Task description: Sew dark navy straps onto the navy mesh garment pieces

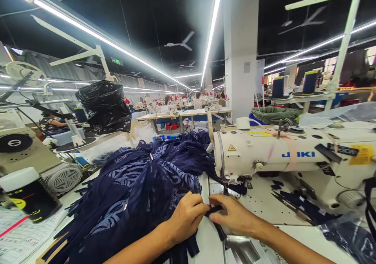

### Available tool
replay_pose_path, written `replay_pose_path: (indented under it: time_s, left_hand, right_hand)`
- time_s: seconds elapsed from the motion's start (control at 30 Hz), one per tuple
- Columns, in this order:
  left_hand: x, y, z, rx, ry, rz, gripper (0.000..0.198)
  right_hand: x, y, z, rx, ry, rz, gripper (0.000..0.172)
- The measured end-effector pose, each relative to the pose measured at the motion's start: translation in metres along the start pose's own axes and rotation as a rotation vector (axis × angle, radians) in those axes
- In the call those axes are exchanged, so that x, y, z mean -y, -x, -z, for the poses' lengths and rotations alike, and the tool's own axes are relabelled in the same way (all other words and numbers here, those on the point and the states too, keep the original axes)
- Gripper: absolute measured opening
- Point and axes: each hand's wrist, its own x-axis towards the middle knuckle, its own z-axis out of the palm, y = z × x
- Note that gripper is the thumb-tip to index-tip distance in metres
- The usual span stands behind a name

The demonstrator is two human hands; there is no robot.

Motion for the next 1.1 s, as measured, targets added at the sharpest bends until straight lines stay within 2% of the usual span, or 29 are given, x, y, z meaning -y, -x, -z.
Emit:
replay_pose_path:
  time_s: [0.1,0.17,0.27,0.37,0.47,0.6,0.73,0.8,0.93,1.0,1.1]
  left_hand:
    - [-0.015,-0.011,0.007,-0.014,0.025,0.005,0.015]
    - [-0.024,-0.016,0.011,0.004,0.03,0.009,0.016]
    - [-0.033,-0.021,0.013,0.037,-0.034,0.007,0.019]
    - [-0.039,-0.022,0.012,0.019,-0.106,-0.019,0.011]
    - [-0.046,-0.024,0.011,-0.047,-0.106,-0.019,0.01]
    - [-0.059,-0.029,0.014,-0.131,-0.033,0.025,0.008]
    - [-0.073,-0.032,0.018,-0.112,0.09,0.04,0.012]
    - [-0.077,-0.033,0.021,-0.085,0.235,0.095,0.015]
    - [-0.077,-0.038,0.028,-0.009,0.562,0.3,0.017]
    - [-0.072,-0.041,0.032,0.028,0.619,0.407,0.013]
    - [-0.059,-0.046,0.032,0.031,0.557,0.514,0.014]
  right_hand:
    - [0.001,0.02,0.005,-0.024,0.201,0.063,0.033]
    - [0.002,0.028,0.012,-0.053,0.219,0.078,0.027]
    - [0.007,0.037,0.025,-0.041,0.081,0.0,0.022]
    - [0.017,0.048,0.037,0.045,-0.14,-0.05,0.032]
    - [0.027,0.059,0.043,0.11,-0.352,-0.084,0.041]
    - [0.032,0.068,0.045,0.073,-0.45,-0.179,0.045]
    - [0.03,0.069,0.046,0.029,-0.484,-0.172,0.039]
    - [0.028,0.068,0.046,0.002,-0.482,-0.158,0.039]
    - [0.022,0.066,0.048,-0.026,-0.45,-0.12,0.041]
    - [0.015,0.066,0.052,-0.062,-0.402,-0.109,0.036]
    - [0.003,0.07,0.06,-0.138,-0.28,-0.12,0.02]
